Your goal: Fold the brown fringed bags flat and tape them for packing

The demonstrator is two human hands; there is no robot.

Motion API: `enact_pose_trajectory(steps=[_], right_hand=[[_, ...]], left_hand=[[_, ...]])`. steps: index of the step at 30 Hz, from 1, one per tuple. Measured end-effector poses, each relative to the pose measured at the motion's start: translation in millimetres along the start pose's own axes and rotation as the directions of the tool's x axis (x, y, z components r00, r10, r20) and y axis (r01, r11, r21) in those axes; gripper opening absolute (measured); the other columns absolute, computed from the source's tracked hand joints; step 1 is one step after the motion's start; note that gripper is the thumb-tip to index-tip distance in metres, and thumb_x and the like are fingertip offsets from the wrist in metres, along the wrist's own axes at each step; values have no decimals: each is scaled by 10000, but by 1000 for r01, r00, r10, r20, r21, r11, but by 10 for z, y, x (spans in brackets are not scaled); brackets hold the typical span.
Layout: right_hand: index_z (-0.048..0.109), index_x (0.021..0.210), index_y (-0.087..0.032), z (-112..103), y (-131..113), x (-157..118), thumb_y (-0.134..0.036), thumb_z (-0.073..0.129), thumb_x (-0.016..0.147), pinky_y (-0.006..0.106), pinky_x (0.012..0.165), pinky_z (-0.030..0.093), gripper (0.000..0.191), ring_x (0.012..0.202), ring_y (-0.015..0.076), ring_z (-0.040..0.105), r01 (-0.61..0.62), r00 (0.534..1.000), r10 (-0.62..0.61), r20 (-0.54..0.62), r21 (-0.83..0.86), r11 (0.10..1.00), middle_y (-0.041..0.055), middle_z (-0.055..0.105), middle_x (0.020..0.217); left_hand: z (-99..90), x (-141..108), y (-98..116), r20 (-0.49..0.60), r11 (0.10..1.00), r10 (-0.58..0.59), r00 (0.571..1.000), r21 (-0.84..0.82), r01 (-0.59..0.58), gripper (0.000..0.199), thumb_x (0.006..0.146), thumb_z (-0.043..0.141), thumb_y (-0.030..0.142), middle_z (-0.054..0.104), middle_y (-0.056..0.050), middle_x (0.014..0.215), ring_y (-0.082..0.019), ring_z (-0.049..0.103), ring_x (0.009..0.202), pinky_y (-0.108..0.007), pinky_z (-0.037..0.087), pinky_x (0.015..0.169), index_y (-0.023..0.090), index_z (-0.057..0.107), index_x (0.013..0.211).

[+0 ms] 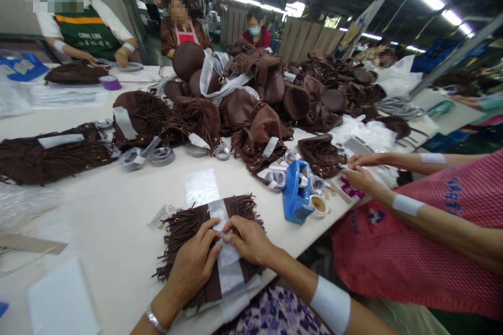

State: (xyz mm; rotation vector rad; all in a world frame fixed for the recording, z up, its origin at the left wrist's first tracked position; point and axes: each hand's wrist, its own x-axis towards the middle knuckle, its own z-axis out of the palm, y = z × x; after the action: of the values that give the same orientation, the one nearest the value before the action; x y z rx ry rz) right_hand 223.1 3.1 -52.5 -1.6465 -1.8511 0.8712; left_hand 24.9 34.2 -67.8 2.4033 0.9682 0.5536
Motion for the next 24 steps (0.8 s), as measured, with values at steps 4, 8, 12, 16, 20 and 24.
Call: enact_pose_trajectory(steps=[4, 8, 12, 16, 20, 24], right_hand=[[631, 946, -232, 48, -26, -4, -206, 634, 834, 212, 669, 387, 115, 734, 124, 589, -100, 995, 100, -3, 60, 993, -36, 650, 814], [653, 917, -226, 54, -32, 9, -256, 686, 797, 192, 569, 360, 129, 638, 109, 573, -207, 978, 204, 34, 159, 965, -49, 644, 736], [668, 871, -219, 42, -17, 23, -255, 696, 779, 186, 551, 346, 103, 623, 104, 578, -230, 973, 221, 71, 180, 956, -53, 651, 702], [674, 837, -227, 29, -37, 31, -278, 708, 771, 191, 546, 330, 90, 615, 106, 577, -239, 969, 229, 91, 116, 964, -56, 661, 689], [675, 813, -237, 22, -85, 55, -293, 723, 758, 200, 542, 305, 92, 602, 106, 565, -244, 966, 242, 92, 17, 970, -65, 655, 668], [672, 818, -253, 30, -115, 90, -299, 727, 762, 210, 550, 297, 91, 619, 117, 572, -222, 970, 229, 86, -85, 971, -62, 650, 674]], left_hand=[[23, -9, -27, 6, 1000, 20, 1000, 6, -20, 162, 984, 387, 263, 444, -114, 1440, -215, 580, 1188, -415, 498, 988, 226, 499, 1096], [46, -18, -39, -15, 999, 31, 999, 34, -31, 173, 975, 426, 301, 467, -129, 1415, -224, 594, 1169, -406, 519, 955, 220, 502, 1107], [53, -26, -35, -11, 999, 14, 1000, 43, -14, 183, 962, 457, 336, 464, -119, 1419, -228, 596, 1169, -400, 529, 941, 224, 502, 1100], [45, -31, -34, -20, 999, 15, 1000, 37, -15, 183, 922, 526, 338, 476, -109, 1410, -236, 614, 1139, -391, 543, 917, 230, 520, 1070], [50, -28, -41, -3, 999, 14, 1000, 46, -14, 195, 903, 549, 309, 459, -110, 1420, -240, 618, 1126, -400, 543, 911, 231, 514, 1078], [63, -26, -36, 15, 999, 5, 1000, 54, -5, 181, 904, 549, 304, 439, -100, 1433, -237, 624, 1109, -399, 549, 896, 235, 515, 1068]])
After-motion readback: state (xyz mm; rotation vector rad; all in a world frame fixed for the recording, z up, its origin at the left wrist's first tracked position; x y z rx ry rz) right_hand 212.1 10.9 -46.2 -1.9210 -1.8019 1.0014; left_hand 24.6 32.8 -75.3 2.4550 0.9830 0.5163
